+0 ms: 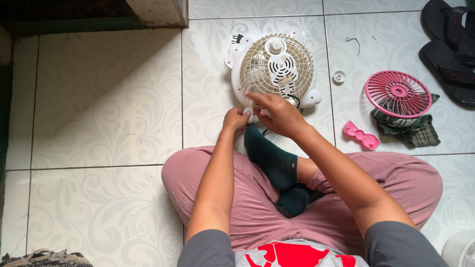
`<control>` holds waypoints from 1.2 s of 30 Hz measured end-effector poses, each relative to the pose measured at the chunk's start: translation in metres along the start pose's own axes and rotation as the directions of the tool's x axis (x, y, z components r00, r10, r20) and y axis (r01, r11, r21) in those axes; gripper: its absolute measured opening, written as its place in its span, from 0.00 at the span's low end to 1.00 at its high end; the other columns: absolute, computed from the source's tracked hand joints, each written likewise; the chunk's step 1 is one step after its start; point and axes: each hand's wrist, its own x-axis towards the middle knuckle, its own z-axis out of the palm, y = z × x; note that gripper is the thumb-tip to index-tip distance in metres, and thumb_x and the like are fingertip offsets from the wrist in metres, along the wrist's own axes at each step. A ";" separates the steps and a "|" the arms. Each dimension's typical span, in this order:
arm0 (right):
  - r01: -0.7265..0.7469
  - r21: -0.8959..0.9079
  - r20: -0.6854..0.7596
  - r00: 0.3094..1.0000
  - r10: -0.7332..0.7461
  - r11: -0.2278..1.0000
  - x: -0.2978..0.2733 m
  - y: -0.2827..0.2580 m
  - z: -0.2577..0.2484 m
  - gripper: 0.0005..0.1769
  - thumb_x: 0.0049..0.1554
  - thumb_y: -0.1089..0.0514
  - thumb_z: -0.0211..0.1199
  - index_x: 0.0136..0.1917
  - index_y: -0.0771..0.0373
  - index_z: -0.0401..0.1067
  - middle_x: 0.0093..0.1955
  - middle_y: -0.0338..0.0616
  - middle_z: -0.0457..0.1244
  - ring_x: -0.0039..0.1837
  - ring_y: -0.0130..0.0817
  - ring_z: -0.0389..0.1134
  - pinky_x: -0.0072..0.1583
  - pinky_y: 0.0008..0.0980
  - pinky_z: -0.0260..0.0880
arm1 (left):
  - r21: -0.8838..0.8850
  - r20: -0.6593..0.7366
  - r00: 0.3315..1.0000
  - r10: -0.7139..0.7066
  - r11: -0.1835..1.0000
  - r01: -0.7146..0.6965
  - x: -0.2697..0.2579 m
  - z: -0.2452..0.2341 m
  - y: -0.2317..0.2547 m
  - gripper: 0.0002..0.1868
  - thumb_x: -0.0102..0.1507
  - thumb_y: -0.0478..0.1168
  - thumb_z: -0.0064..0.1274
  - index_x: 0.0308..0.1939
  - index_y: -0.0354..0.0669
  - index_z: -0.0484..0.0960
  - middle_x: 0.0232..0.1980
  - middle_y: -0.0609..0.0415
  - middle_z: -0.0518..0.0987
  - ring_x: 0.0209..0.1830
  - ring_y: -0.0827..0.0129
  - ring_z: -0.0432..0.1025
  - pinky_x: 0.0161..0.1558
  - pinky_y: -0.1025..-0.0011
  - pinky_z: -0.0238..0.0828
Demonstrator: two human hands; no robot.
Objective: The person sits on the floor and uses a screwdriver to remove screws from the base of a white electric fan. They detach the fan's front grille and handle small plastic components, including a pink bow-shaped piece, while the fan remains partially disassembled on the floor.
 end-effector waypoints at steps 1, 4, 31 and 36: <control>-0.011 -0.019 0.043 0.999 0.011 1.000 0.004 0.000 0.000 0.27 0.54 0.66 0.64 0.67 0.58 0.72 0.48 0.47 0.69 0.50 0.47 0.71 0.52 0.43 0.73 | -0.009 -0.001 1.000 0.016 1.000 -0.016 -0.001 0.000 0.001 0.20 0.63 0.45 0.61 0.47 0.28 0.79 0.34 0.45 0.84 0.29 0.64 0.80 0.28 0.70 0.77; -0.025 -0.142 -0.006 1.000 0.025 0.989 0.012 0.001 0.006 0.15 0.57 0.52 0.71 0.52 0.60 0.71 0.40 0.45 0.68 0.43 0.48 0.71 0.45 0.44 0.71 | 0.067 -0.038 0.996 0.084 0.994 -0.081 -0.011 -0.002 0.005 0.20 0.62 0.44 0.62 0.47 0.29 0.80 0.35 0.45 0.84 0.31 0.62 0.81 0.32 0.67 0.79; -0.106 0.166 -0.018 0.994 0.111 0.980 -0.002 0.016 -0.008 0.20 0.59 0.54 0.69 0.63 0.59 0.72 0.55 0.46 0.69 0.56 0.41 0.73 0.56 0.36 0.74 | -0.165 0.176 0.752 0.636 0.772 -0.614 -0.124 -0.025 0.100 0.18 0.61 0.29 0.53 0.55 0.40 0.77 0.51 0.53 0.83 0.53 0.71 0.77 0.56 0.72 0.74; -0.397 -0.190 0.018 0.913 0.408 0.898 0.008 -0.002 -0.002 0.23 0.57 0.41 0.75 0.51 0.61 0.74 0.47 0.43 0.70 0.52 0.40 0.74 0.54 0.38 0.74 | 0.156 -0.026 0.770 0.637 0.764 -0.627 -0.130 -0.017 0.101 0.15 0.56 0.29 0.65 0.45 0.33 0.78 0.46 0.48 0.82 0.45 0.68 0.80 0.51 0.73 0.78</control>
